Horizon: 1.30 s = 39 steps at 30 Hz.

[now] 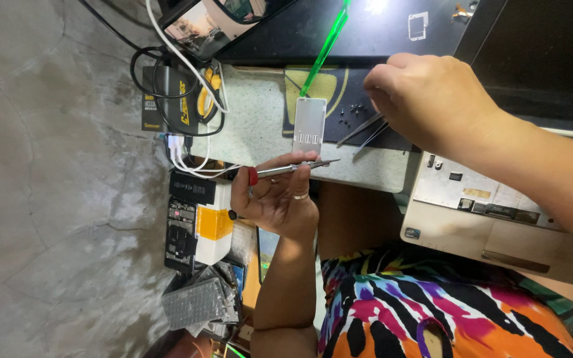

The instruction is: The person disassembles a white laptop, removes the bottom cover, and uses a screwdriver to remove screws from the internal metal plate. They then reattach the bottom cover and secure it with screws.

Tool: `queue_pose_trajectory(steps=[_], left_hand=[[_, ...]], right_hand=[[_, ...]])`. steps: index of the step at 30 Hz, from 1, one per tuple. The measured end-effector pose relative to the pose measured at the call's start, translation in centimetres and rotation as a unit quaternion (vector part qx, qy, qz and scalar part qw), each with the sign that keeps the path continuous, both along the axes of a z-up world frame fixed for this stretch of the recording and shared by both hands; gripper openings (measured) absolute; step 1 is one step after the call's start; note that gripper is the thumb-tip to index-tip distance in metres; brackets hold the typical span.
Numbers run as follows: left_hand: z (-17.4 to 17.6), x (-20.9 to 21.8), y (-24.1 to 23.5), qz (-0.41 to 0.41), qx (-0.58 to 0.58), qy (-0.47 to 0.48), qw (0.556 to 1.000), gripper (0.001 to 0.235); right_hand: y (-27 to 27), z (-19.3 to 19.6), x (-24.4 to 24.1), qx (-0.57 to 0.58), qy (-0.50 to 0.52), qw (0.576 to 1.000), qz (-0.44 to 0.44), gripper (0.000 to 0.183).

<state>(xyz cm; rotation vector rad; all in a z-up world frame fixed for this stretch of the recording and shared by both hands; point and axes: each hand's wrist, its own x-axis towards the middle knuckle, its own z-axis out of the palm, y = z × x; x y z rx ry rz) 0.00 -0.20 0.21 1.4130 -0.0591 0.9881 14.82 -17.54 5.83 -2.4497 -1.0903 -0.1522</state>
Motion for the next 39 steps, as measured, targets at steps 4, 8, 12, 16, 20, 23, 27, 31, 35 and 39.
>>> queue_pose_trajectory(steps=[4, 8, 12, 16, 20, 23, 27, 31, 35, 39], left_hand=[[-0.1, 0.4, -0.2, -0.004, 0.032, -0.021, 0.999, 0.067], [0.0, 0.3, -0.1, 0.000, 0.048, -0.006, 0.999, 0.068], [0.0, 0.1, 0.0, -0.003, 0.034, -0.002, 0.999, 0.067], [-0.2, -0.2, 0.3, 0.003, 0.039, 0.009, 0.999, 0.066], [-0.4, -0.4, 0.2, 0.005, 0.011, 0.015, 1.000, 0.068], [-0.4, -0.2, 0.0, 0.004, 0.018, 0.010, 1.000, 0.067], [0.2, 0.1, -0.1, 0.007, 0.036, -0.001, 0.999, 0.068], [1.5, 0.7, -0.6, 0.009, 0.039, -0.023, 0.999, 0.071], [2.7, 1.8, -2.7, -0.050, 0.019, -0.060, 0.997, 0.072], [4.1, 3.0, -6.1, -0.117, 0.049, -0.092, 0.988, 0.074]], right_hand=[[-0.2, -0.1, 0.0, 0.007, 0.020, 1.000, 0.007, 0.009], [0.8, -0.5, -0.2, -0.026, 0.018, 0.999, 0.013, 0.008], [2.1, -1.2, -0.3, -0.036, 0.009, 0.998, 0.050, 0.012], [3.1, -2.0, -0.5, -0.062, -0.026, 0.996, 0.054, 0.012], [3.8, -2.1, -0.6, -0.101, -0.051, 0.992, 0.057, 0.013], [4.2, -1.8, -0.6, -0.135, -0.063, 0.987, 0.060, 0.013], [4.1, -0.7, -0.8, -0.129, -0.053, 0.988, 0.066, 0.012], [0.6, 0.9, -1.6, 0.127, 0.022, 0.987, 0.091, 0.013], [-5.6, 2.0, -3.3, 0.254, 0.319, 0.913, 0.024, 0.015], [-11.1, 1.4, -6.3, 0.417, 0.491, 0.759, -0.093, 0.014]])
